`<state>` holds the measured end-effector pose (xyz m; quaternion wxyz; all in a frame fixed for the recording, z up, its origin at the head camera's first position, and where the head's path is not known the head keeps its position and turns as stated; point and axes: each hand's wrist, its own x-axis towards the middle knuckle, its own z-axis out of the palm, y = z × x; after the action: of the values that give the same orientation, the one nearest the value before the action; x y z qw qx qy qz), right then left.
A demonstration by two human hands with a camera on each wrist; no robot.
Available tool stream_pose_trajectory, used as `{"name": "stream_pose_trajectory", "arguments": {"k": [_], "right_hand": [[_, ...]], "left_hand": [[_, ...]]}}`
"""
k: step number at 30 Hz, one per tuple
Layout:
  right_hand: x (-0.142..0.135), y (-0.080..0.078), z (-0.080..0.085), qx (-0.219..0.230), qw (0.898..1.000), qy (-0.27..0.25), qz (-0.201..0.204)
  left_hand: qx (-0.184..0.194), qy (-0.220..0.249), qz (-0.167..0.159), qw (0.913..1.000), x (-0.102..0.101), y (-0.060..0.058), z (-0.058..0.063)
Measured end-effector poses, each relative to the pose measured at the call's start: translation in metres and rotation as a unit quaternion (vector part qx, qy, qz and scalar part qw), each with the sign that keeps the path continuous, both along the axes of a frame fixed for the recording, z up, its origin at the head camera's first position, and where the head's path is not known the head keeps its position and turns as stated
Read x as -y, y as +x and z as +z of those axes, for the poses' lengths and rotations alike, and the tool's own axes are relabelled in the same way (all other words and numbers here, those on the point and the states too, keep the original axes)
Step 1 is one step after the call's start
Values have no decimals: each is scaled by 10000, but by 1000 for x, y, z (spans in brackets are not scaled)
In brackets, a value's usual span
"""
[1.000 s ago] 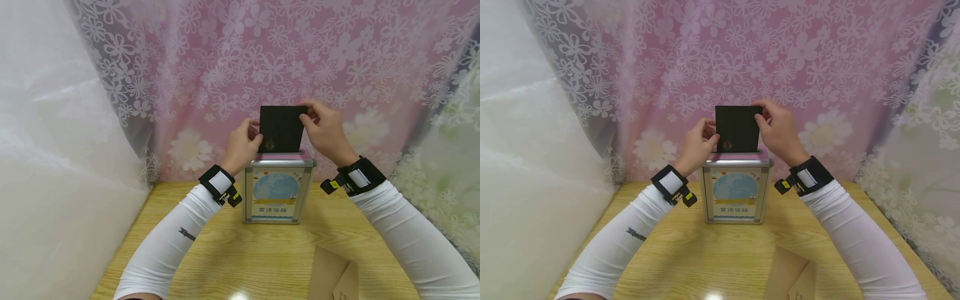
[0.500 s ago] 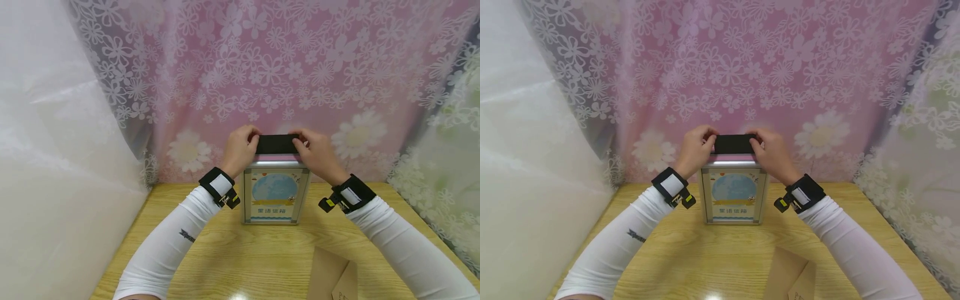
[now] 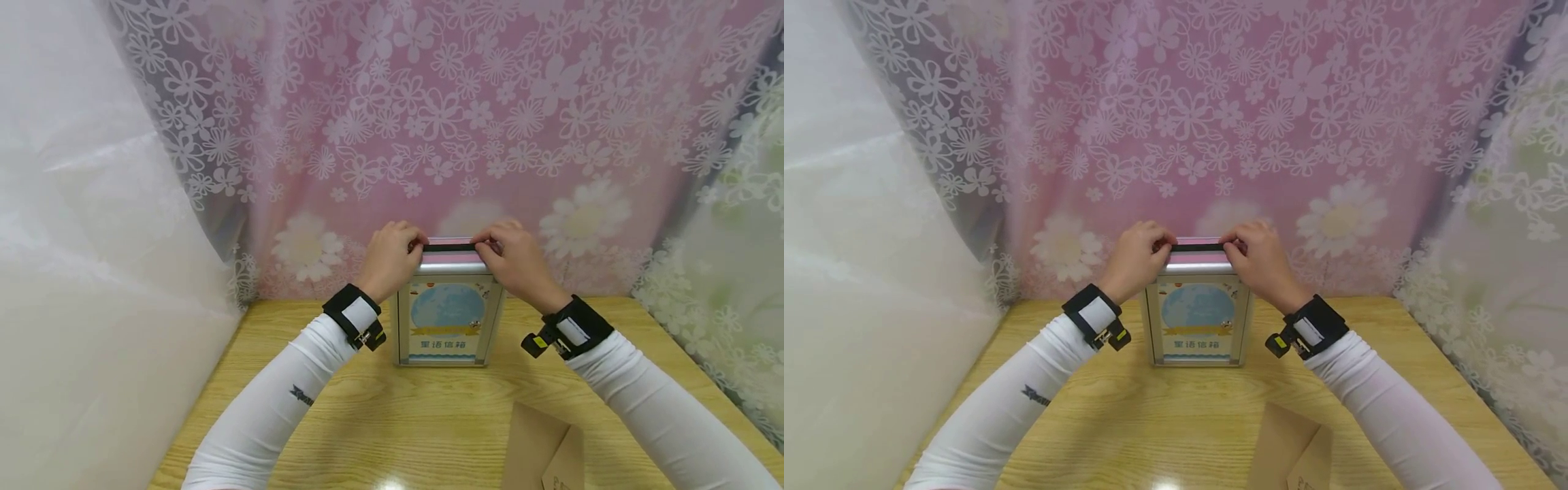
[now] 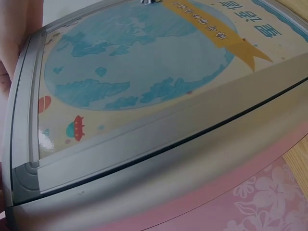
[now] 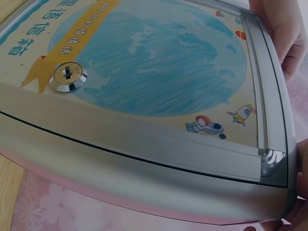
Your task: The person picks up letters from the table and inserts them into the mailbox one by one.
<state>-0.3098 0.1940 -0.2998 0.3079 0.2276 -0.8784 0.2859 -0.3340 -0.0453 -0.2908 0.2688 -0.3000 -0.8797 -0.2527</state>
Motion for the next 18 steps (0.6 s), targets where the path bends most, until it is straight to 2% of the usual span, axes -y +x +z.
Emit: {"name": "stream_pose_trajectory", "arguments": {"k": [9, 18], "right_hand": [[-1, 1, 0, 102, 9999, -79, 3], [2, 1, -3, 79, 9999, -47, -78]], "left_hand": [[-112, -165, 35, 9998, 0, 1, -4], [-205, -46, 41, 9998, -1, 2, -7]]}}
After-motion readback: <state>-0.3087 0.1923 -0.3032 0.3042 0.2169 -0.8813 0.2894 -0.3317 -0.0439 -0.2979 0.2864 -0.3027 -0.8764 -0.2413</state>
